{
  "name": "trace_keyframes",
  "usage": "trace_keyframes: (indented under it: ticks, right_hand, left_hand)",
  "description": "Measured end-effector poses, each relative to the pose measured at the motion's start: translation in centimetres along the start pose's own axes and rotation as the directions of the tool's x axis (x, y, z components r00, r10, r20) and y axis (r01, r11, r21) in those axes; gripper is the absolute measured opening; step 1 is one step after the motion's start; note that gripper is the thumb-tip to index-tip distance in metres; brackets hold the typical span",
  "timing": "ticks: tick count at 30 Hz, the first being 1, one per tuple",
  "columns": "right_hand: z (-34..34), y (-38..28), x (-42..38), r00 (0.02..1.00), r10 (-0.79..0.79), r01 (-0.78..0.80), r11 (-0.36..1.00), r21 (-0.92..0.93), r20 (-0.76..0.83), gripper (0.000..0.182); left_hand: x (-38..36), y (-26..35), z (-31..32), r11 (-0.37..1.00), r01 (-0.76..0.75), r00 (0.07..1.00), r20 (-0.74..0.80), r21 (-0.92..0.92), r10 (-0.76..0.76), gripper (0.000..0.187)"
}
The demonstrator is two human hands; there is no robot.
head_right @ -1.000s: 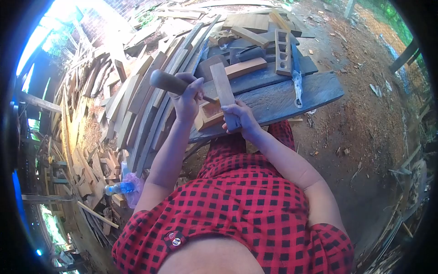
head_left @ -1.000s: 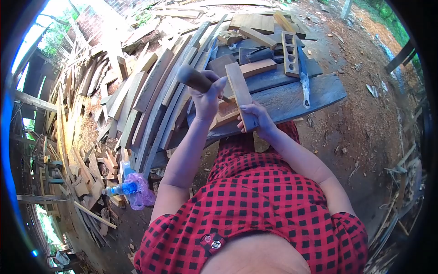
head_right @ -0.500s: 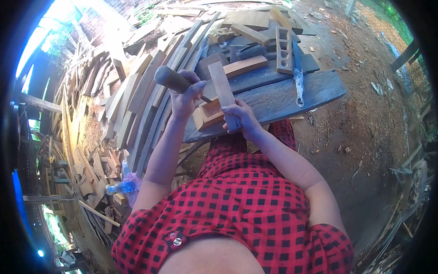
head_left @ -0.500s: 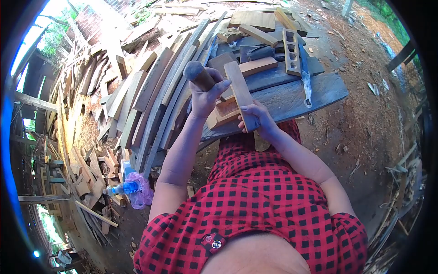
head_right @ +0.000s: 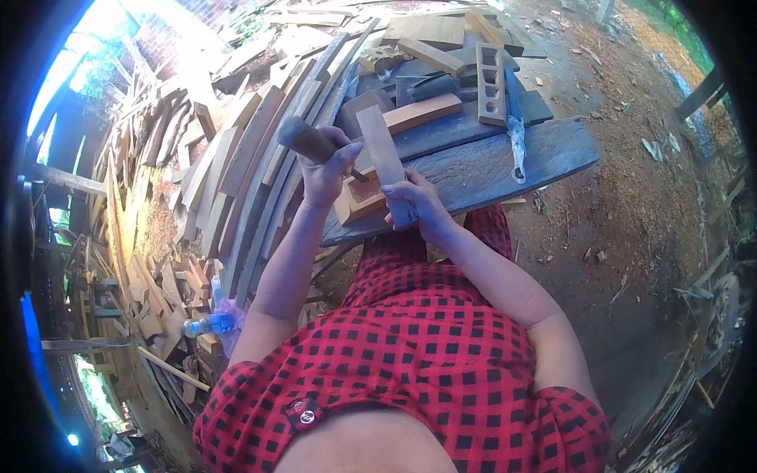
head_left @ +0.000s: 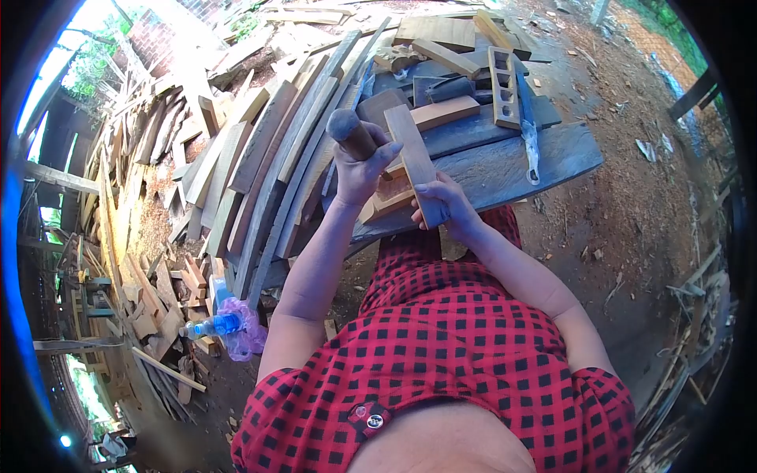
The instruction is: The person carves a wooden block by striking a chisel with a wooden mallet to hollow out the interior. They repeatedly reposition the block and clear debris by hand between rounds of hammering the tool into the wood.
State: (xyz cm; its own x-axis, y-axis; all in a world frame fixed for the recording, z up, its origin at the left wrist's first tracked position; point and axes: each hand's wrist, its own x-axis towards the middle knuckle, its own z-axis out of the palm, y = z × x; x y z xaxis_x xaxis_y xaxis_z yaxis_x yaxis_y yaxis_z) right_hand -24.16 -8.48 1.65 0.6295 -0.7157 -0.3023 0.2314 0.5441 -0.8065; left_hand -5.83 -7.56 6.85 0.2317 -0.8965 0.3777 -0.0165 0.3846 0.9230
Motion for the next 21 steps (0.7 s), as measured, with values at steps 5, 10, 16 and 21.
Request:
trace_keyframes:
  ticks: [5,10,16,21]
  right_hand:
    - [-0.1,-2.2,0.2,0.996,0.080,-0.076,0.991,-0.107,0.031,0.062]
    - [2.5,-10.4,-1.2,0.924,-0.380,0.338,0.763,-0.551,0.041,0.082]
    - [7.7,-21.2,-5.2,0.753,-0.585,0.644,0.562,-0.519,0.301,0.071]
    - [8.3,-19.7,-2.4,0.804,-0.440,0.542,0.262,-0.799,0.401,0.086]
  left_hand:
    - [0.6,0.1,0.4,0.999,0.037,0.998,-0.052,0.011,-0.036,0.016]
    - [0.7,0.3,0.0,0.995,0.053,0.988,-0.141,-0.079,-0.064,0.015]
    - [0.7,-0.3,-0.2,0.998,0.034,0.998,-0.055,-0.061,-0.037,0.012]
    - [1.2,-0.7,0.1,0.999,0.027,0.998,-0.049,-0.024,-0.029,0.012]
